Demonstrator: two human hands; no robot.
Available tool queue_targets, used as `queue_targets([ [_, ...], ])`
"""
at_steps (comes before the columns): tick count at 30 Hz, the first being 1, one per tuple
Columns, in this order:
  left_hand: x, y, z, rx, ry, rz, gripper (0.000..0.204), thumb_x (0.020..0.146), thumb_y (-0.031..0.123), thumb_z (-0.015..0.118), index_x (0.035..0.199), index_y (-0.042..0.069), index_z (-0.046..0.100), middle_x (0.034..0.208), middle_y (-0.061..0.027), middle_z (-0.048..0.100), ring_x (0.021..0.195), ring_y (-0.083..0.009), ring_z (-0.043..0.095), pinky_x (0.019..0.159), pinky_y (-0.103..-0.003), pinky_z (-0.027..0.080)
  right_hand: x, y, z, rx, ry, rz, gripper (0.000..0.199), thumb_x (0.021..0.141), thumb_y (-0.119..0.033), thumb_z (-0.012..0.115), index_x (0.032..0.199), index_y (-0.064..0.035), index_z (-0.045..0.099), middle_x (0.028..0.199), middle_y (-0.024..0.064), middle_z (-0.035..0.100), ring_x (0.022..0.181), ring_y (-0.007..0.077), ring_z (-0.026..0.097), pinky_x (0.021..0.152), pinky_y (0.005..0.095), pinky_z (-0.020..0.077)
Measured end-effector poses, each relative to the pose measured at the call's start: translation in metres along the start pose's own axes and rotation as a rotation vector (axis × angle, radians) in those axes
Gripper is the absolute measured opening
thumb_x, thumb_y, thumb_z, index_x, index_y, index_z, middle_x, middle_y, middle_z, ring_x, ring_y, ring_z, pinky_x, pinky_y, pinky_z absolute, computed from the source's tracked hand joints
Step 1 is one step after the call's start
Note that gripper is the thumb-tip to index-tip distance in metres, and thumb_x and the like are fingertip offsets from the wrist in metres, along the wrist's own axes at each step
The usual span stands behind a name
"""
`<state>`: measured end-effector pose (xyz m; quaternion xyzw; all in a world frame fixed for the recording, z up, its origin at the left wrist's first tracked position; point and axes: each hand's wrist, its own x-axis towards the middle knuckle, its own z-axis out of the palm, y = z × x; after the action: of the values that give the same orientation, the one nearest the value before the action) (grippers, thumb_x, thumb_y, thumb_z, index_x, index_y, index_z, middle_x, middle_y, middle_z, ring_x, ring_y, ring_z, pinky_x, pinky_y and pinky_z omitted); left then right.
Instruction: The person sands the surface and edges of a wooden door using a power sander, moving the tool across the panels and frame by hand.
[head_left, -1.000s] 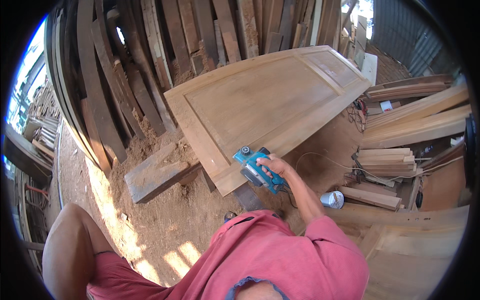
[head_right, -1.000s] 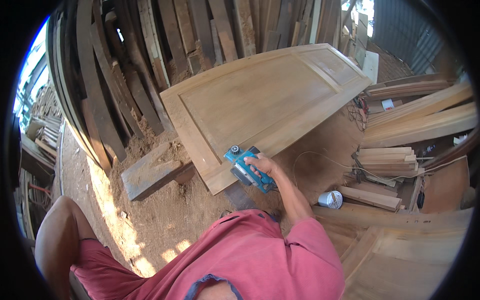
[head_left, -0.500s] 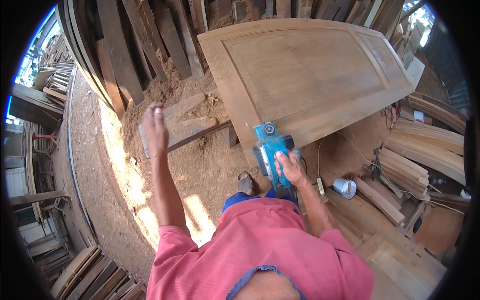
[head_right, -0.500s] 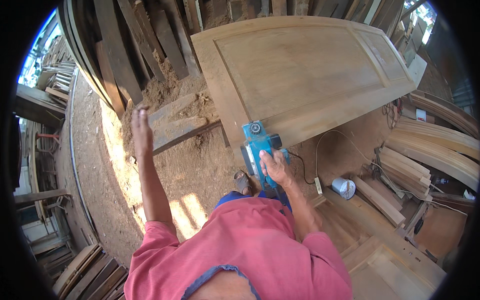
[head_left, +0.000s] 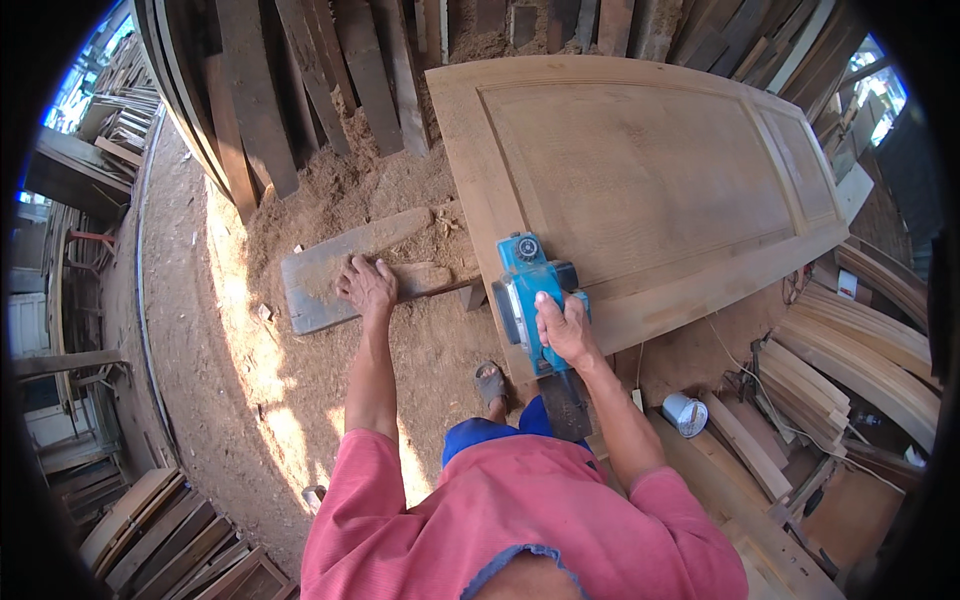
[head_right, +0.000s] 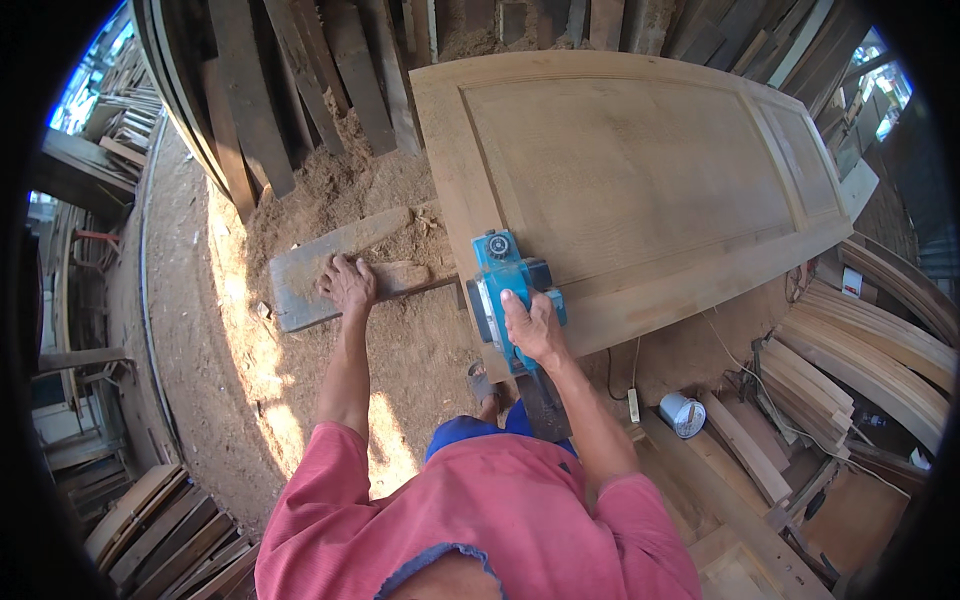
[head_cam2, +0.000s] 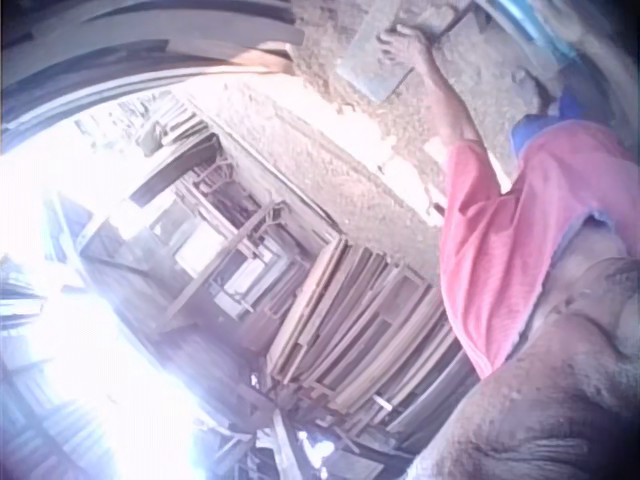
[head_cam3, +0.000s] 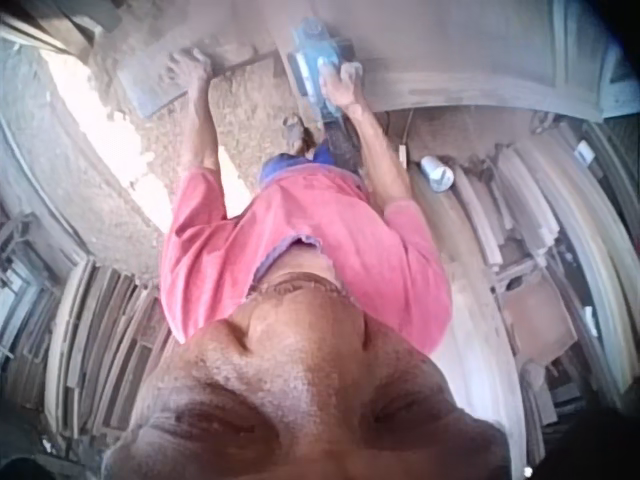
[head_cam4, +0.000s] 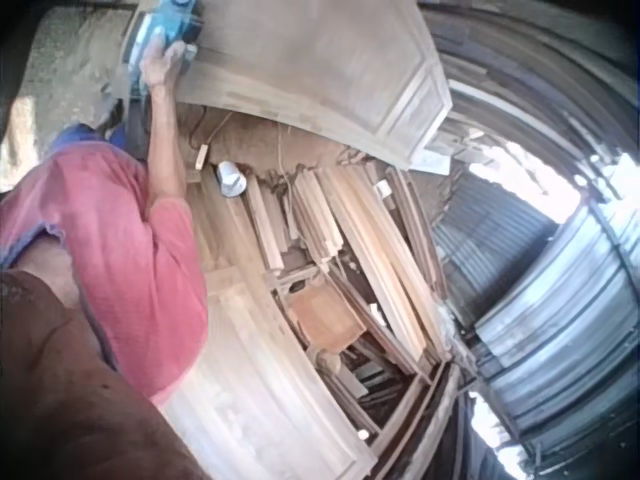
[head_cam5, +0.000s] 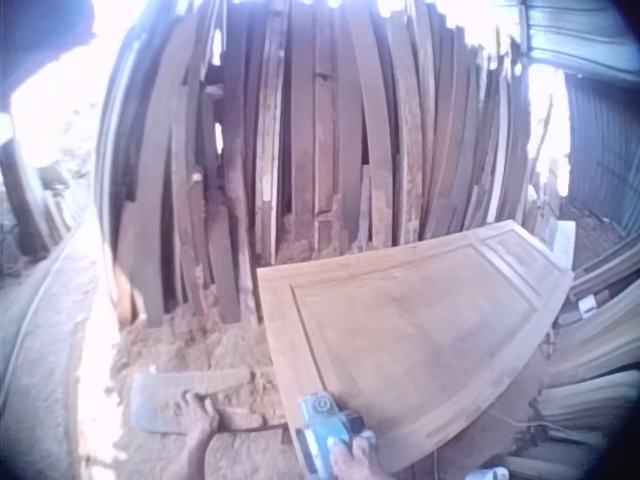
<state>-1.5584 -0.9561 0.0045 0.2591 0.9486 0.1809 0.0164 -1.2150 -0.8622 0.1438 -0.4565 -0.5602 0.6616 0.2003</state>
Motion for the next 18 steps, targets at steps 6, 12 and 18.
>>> queue_targets([
  [6, -0.005, 0.006, -0.004, 0.088, 0.102, 0.073, 0.043, 0.092, 0.034, 0.062, 0.123, 0.005, 0.056, 0.148, -0.0234, 0.045, 0.133, -0.0453, 0.040, 0.112, -0.058, 0.025, 0.089, -0.031, 0.012, 0.001, 0.014, -0.050, 0.054, 0.101, -0.053, 0.057, 0.074, -0.0057, 0.056, 0.059, 0.0022, 0.053, 0.048, 0.0123, 0.054, 0.044, 0.0304, 0.0435],
  [12, -0.006, 0.011, -0.005, 0.086, 0.154, 0.080, 0.041, 0.091, 0.032, 0.063, 0.120, 0.004, 0.057, 0.146, -0.0230, 0.047, 0.130, -0.0441, 0.043, 0.111, -0.057, 0.026, 0.185, -0.054, 0.013, -0.034, 0.001, -0.026, 0.056, 0.098, -0.055, 0.061, 0.084, -0.0018, 0.059, 0.064, 0.0035, 0.056, 0.050, 0.0131, 0.054, 0.044, 0.0301, 0.0438],
  [18, -0.005, 0.013, -0.003, 0.103, 0.200, 0.099, 0.043, 0.088, 0.032, 0.065, 0.120, 0.004, 0.058, 0.145, -0.0231, 0.048, 0.129, -0.0436, 0.043, 0.111, -0.057, 0.027, 0.265, -0.074, 0.021, -0.054, 0.010, -0.012, 0.055, 0.097, -0.054, 0.063, 0.087, -0.0005, 0.059, 0.065, 0.0039, 0.056, 0.051, 0.0138, 0.054, 0.044, 0.0313, 0.0447],
])
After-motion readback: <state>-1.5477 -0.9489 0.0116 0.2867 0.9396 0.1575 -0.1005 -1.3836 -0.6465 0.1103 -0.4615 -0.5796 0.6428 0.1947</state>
